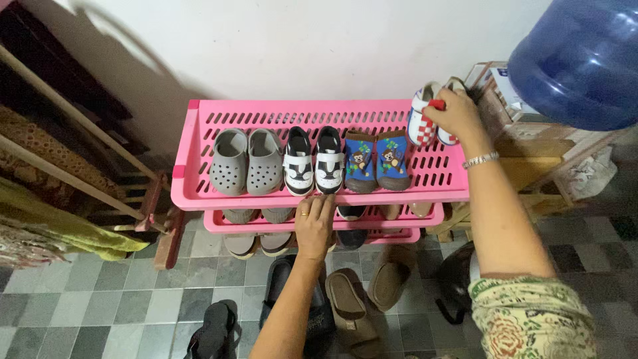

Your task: The person organizes various shoes on a pink three-tier shoe rack. They pick up pairs of sandals and slippers from the floor, place them on the rack, and rearrange existing shoes to fit them neatly.

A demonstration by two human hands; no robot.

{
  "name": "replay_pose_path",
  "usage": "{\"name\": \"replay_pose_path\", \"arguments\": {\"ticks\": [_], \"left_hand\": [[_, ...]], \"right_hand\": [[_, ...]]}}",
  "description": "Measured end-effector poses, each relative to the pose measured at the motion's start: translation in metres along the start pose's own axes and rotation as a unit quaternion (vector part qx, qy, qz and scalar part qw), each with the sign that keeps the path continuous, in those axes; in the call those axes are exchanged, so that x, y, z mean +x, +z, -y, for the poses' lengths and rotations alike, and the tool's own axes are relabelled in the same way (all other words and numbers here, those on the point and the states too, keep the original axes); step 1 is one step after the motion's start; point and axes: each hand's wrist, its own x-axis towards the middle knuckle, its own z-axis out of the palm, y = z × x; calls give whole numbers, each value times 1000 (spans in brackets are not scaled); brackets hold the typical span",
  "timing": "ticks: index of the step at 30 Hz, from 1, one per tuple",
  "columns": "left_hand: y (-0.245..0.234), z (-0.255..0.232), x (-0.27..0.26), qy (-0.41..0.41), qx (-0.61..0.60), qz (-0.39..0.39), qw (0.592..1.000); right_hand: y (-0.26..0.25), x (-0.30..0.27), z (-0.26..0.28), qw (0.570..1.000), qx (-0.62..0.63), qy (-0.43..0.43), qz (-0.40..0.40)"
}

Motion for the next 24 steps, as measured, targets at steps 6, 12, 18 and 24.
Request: {"name": "replay_pose_path", "arguments": {"ticks": [6, 12, 18, 24], "left_hand": [[-1, 1, 1, -2, -14, -4, 1000], [-2, 1, 3, -2, -20, -2, 1000], [-1, 3, 3, -4, -26, -8, 1000], [0, 0, 2, -2, -27, -17, 999]], "right_hand": [[47, 29, -11, 1000, -14, -17, -10], [53, 29, -22, 999, -5, -33, -37], [47, -40, -8, 989, -38, -7, -140], [76, -67, 24, 973, -39, -14, -225]]}}
